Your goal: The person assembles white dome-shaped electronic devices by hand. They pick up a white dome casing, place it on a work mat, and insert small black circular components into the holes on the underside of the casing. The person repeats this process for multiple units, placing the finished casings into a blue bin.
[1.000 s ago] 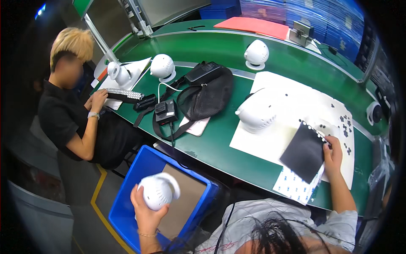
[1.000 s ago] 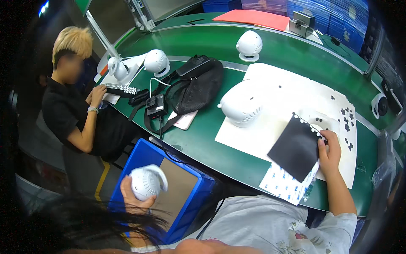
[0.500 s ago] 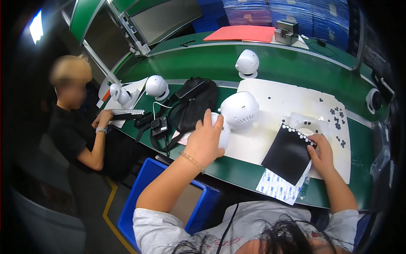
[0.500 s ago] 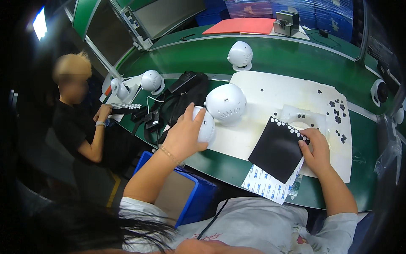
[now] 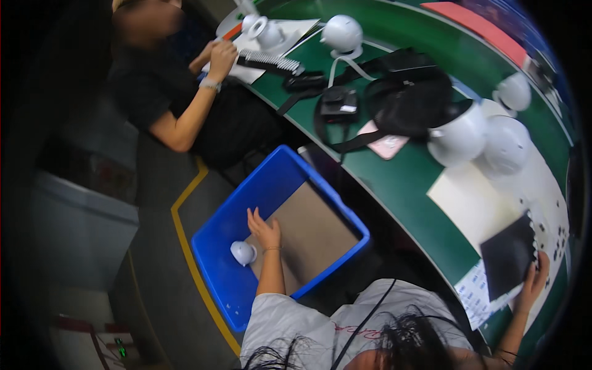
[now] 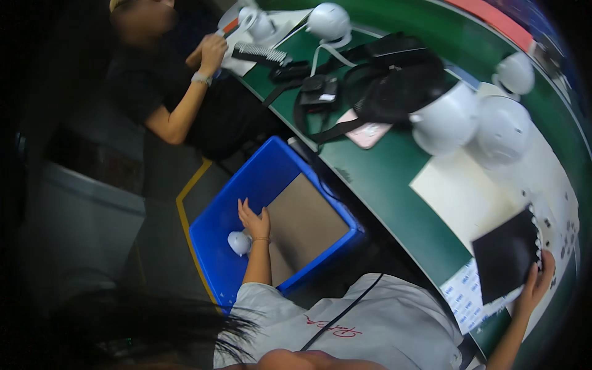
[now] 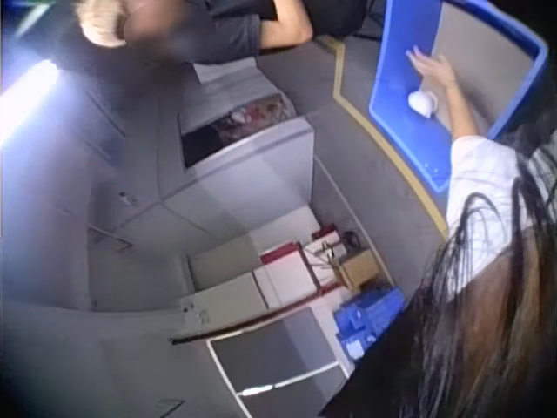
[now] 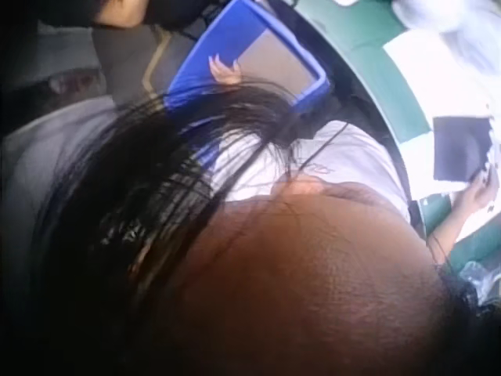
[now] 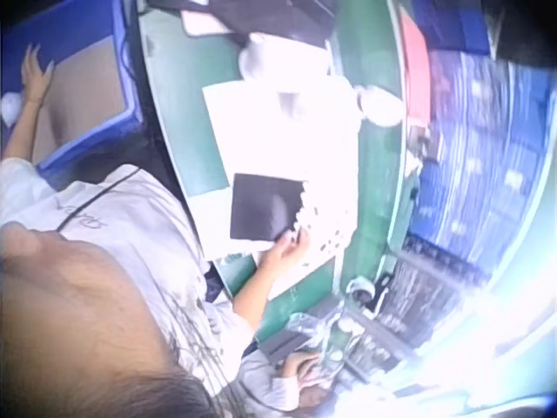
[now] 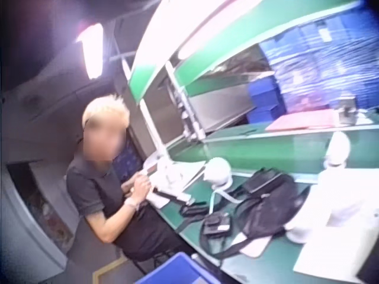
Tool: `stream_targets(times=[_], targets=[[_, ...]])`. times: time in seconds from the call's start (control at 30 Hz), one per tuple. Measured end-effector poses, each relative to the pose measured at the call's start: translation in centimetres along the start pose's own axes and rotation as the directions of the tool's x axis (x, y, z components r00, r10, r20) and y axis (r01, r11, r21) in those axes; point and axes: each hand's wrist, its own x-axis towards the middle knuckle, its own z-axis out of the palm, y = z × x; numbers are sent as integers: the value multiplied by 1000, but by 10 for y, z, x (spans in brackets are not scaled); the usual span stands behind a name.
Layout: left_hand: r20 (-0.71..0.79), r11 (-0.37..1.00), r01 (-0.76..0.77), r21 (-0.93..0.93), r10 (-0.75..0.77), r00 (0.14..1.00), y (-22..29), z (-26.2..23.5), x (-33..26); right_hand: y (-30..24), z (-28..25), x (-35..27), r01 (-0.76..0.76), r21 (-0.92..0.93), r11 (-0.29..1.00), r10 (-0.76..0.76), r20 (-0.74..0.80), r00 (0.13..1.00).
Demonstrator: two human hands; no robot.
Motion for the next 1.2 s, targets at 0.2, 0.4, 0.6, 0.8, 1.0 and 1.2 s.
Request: stream_targets(times=[0.2, 0.4, 0.6, 0.8, 1.0, 1.2], targets=[[95, 692, 440, 572, -589, 802, -156, 19, -48, 12, -1, -2, -67, 60, 996, 69, -27, 997], [94, 507, 480, 716, -751, 654, -198, 22, -38, 17, -12, 0, -152, -14, 988, 152, 20, 988], [84, 586, 448, 675, -665, 742, -281, 55, -55, 9, -14, 3, -189, -4, 982, 189, 50, 981], [229, 527, 566, 634, -827, 514, -227, 35, -35, -3, -7, 6, -192, 16, 981, 191, 27, 981], [466, 702, 371, 608, -694, 549, -225, 42, -49, 8, 0, 0, -188, -13, 982, 188, -35, 982], [707, 898, 288, 334, -440, 554, -194, 22, -67, -19, -3, 8, -118, 16, 993, 116, 91, 989]])
